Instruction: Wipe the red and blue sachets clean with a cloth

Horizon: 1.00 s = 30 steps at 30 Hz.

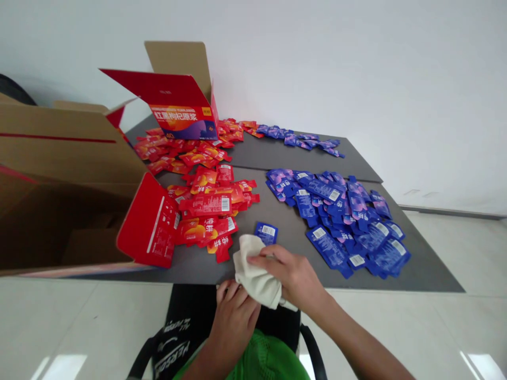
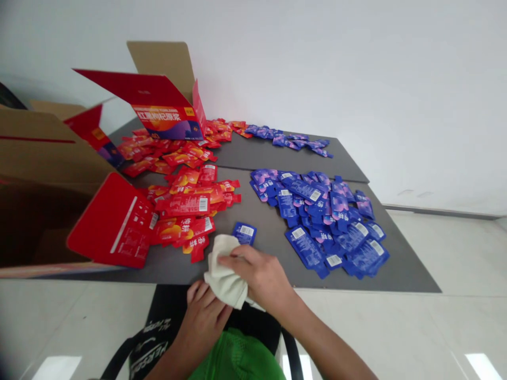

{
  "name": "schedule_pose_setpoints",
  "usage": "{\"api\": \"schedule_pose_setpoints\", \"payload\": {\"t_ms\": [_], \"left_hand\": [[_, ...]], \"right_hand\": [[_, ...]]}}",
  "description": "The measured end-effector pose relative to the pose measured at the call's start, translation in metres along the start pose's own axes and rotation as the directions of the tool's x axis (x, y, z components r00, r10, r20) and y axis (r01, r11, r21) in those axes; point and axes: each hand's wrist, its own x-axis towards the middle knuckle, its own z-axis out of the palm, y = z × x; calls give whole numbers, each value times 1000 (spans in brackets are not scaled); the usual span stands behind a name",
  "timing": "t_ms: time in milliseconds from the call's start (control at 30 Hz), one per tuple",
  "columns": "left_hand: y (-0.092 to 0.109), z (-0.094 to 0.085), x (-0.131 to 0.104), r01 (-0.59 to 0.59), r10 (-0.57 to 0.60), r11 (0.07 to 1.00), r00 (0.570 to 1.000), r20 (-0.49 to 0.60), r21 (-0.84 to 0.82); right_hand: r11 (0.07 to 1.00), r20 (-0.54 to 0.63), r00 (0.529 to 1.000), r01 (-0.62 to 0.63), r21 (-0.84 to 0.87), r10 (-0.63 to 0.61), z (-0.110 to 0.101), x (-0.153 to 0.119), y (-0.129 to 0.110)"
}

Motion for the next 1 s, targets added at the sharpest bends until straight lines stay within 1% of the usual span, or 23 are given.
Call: {"api": "schedule_pose_setpoints", "payload": {"t_ms": [33,67,100,167,233,300,367,433,467,500,567,600,633,667,733,800,867,933,1000], "left_hand": [[0,1,-1,9,-9,1000,1000,-1,-4],[0,0,-1,11,-11,1000,1000,5,-8],[1,0,0,7,-7,1000,1000,13,-12],[2,-3,4,-10,10,1000,1000,14,-18],[4,-6,9,-29,29,999,1000,5,-16],[5,-8,12,-31,31,999,999,-7,-15],[6,-9,13,-29,28,999,1000,-14,-20],[5,-8,12,-28,28,999,999,-20,-24],[5,-7,11,-25,24,999,999,-22,-22],[4,-6,10,-19,19,1000,1000,-23,-17],[4,-5,9,-4,4,1000,1000,-22,-8],[4,-5,8,2,-2,1000,1000,-18,-7],[4,-6,8,4,-4,1000,1000,-12,-9],[4,-6,9,2,-2,1000,1000,-9,-13],[4,-7,10,-11,11,1000,1000,-6,-18],[4,-8,11,-18,18,1000,1000,-12,-14],[4,-8,12,-15,15,1000,1000,-13,-10],[4,-7,11,-14,14,1000,1000,-16,-11],[3,-7,10,-18,17,1000,1000,-17,-17]], "right_hand": [[1000,63,998,14,6,-14,4,-4,-3],[1000,102,995,7,7,-7,7,-4,-2],[1000,109,994,-19,3,18,9,-2,3],[995,62,993,-97,-23,98,8,11,21],[982,-13,985,-173,-78,173,3,27,42],[967,-90,974,-220,-127,210,-5,39,54],[967,-171,965,-219,-127,197,-11,41,53],[984,-219,965,-162,-74,142,-12,33,38],[991,-216,970,-124,-40,112,-11,26,28],[996,-161,984,-83,-21,79,-8,18,18],[999,-6,999,-33,11,33,0,6,4],[999,56,998,-34,25,32,4,3,1],[998,90,995,-51,35,48,7,4,3],[996,95,993,-79,38,75,10,7,7],[989,43,988,-148,10,148,10,20,24],[976,-24,978,-208,-60,207,6,38,43],[965,-93,969,-238,-112,228,-2,50,55],[969,-166,963,-229,-94,212,-7,51,54],[984,-208,963,-177,-18,169,-8,39,40]]}}
